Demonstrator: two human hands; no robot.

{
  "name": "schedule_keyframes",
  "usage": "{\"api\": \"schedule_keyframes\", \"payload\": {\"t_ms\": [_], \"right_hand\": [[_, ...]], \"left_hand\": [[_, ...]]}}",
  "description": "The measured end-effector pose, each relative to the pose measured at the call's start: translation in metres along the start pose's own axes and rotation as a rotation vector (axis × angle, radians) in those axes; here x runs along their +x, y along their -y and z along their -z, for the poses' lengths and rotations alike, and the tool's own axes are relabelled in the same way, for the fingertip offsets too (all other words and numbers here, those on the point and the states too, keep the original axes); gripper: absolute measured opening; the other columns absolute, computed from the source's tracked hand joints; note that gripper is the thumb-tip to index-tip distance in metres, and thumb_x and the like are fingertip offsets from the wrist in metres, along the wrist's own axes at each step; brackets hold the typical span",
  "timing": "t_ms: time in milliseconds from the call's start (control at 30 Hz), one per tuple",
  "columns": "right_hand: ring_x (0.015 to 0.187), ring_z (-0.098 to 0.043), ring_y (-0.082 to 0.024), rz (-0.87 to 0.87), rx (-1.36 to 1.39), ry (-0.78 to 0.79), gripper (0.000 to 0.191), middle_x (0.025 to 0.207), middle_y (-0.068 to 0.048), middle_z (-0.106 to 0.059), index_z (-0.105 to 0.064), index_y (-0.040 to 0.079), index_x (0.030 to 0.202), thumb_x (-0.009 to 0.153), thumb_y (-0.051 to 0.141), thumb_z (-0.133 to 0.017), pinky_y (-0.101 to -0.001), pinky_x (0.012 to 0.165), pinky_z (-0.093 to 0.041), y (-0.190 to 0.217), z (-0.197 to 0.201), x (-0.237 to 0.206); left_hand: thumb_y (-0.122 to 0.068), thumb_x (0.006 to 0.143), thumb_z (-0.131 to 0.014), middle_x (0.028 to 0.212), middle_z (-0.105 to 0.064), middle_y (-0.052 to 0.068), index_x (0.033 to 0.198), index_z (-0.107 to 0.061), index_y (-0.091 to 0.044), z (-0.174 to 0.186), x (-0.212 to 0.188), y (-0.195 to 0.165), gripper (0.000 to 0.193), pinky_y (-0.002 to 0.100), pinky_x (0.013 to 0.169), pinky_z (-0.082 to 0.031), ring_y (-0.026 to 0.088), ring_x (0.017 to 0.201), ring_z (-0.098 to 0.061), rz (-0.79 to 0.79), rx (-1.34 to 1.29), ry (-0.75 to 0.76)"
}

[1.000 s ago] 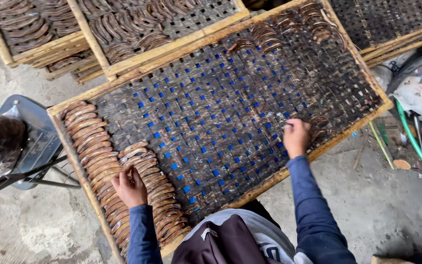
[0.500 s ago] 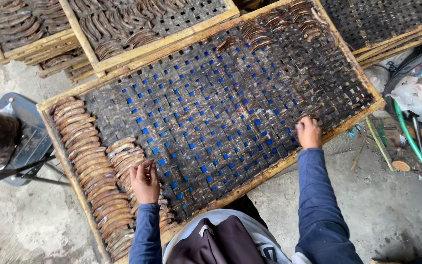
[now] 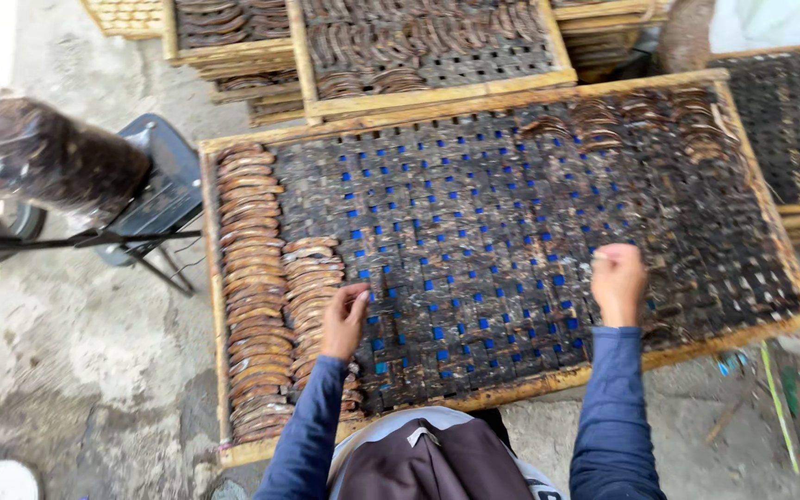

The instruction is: The person sits on the ground in front of bamboo drying trays filled with dried banana slices. They flip and spread individual banana slices across the tray surface, reposition the tray, and slide stacked trays aside to reach a fresh tray, continuing to turn and arrange the slices by hand.

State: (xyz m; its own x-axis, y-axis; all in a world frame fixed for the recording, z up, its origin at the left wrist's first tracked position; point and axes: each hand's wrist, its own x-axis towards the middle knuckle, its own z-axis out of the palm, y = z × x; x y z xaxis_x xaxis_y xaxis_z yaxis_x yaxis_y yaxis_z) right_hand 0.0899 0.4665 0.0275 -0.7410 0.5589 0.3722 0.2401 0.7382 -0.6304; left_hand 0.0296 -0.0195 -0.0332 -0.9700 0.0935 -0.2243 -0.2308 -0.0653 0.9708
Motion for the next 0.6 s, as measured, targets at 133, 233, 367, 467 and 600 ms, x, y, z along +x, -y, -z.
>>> {"api": "schedule_keyframes", "payload": {"t_ms": [133, 233, 367, 467, 600], "right_hand": [[0.083, -0.063, -0.013, 0.174, 0.452, 0.412, 0.014, 0.093, -0.004, -0.068, -0.068, 0.003, 0.105, 0.099, 0.015, -0.073, -0.028, 0.074, -0.052, 0.127, -0.126, -0.019], [0.081, -0.062, -0.01, 0.036, 0.701, 0.737, 0.012, 0.091, -0.002, -0.069, -0.067, 0.003, 0.107, 0.098, 0.011, -0.07, -0.0267, 0.07, -0.051, 0.222, -0.21, -0.052], [0.086, -0.068, -0.011, 0.143, 0.727, 0.838, 0.013, 0.093, -0.003, -0.071, -0.064, 0.004, 0.107, 0.095, 0.008, -0.069, -0.0279, 0.076, -0.055, 0.302, -0.275, -0.083], [0.086, -0.071, -0.016, 0.122, 0.559, 0.818, 0.013, 0.092, -0.007, -0.072, -0.064, 0.005, 0.106, 0.093, 0.007, -0.068, -0.0311, 0.077, -0.056, 0.327, -0.298, -0.086], [0.087, -0.07, -0.025, 0.248, 0.468, 0.74, 0.012, 0.094, -0.011, -0.068, -0.064, 0.005, 0.103, 0.092, 0.005, -0.067, -0.0379, 0.076, -0.056, 0.335, -0.314, -0.084]], "left_hand": [[-0.027, 0.103, -0.058, 0.113, -0.067, 0.005, 0.134, -0.057, -0.017, -0.007, 0.03, -0.021, 0.033, 0.032, 0.075, -0.057, 0.015, 0.092, -0.068, 0.377, -0.454, -0.021], [-0.031, 0.102, -0.053, 0.114, -0.067, 0.007, 0.138, -0.05, -0.017, 0.01, 0.059, -0.046, 0.039, 0.036, 0.078, -0.059, 0.02, 0.095, -0.07, 0.436, -0.708, -0.116], [-0.018, 0.104, -0.058, 0.115, -0.066, 0.01, 0.141, -0.051, -0.008, 0.049, 0.088, -0.062, 0.039, 0.034, 0.085, -0.059, 0.02, 0.101, -0.071, 0.102, -0.833, -0.246], [-0.011, 0.102, -0.06, 0.112, -0.068, 0.01, 0.135, -0.056, -0.005, 0.077, 0.112, -0.07, 0.034, 0.033, 0.086, -0.06, 0.02, 0.097, -0.07, 0.044, -0.693, -0.361], [-0.01, 0.097, -0.066, 0.102, -0.069, 0.011, 0.115, -0.068, -0.005, 0.096, 0.129, -0.078, 0.019, 0.038, 0.077, -0.058, 0.026, 0.088, -0.069, -0.055, 0.008, -0.444]]}}
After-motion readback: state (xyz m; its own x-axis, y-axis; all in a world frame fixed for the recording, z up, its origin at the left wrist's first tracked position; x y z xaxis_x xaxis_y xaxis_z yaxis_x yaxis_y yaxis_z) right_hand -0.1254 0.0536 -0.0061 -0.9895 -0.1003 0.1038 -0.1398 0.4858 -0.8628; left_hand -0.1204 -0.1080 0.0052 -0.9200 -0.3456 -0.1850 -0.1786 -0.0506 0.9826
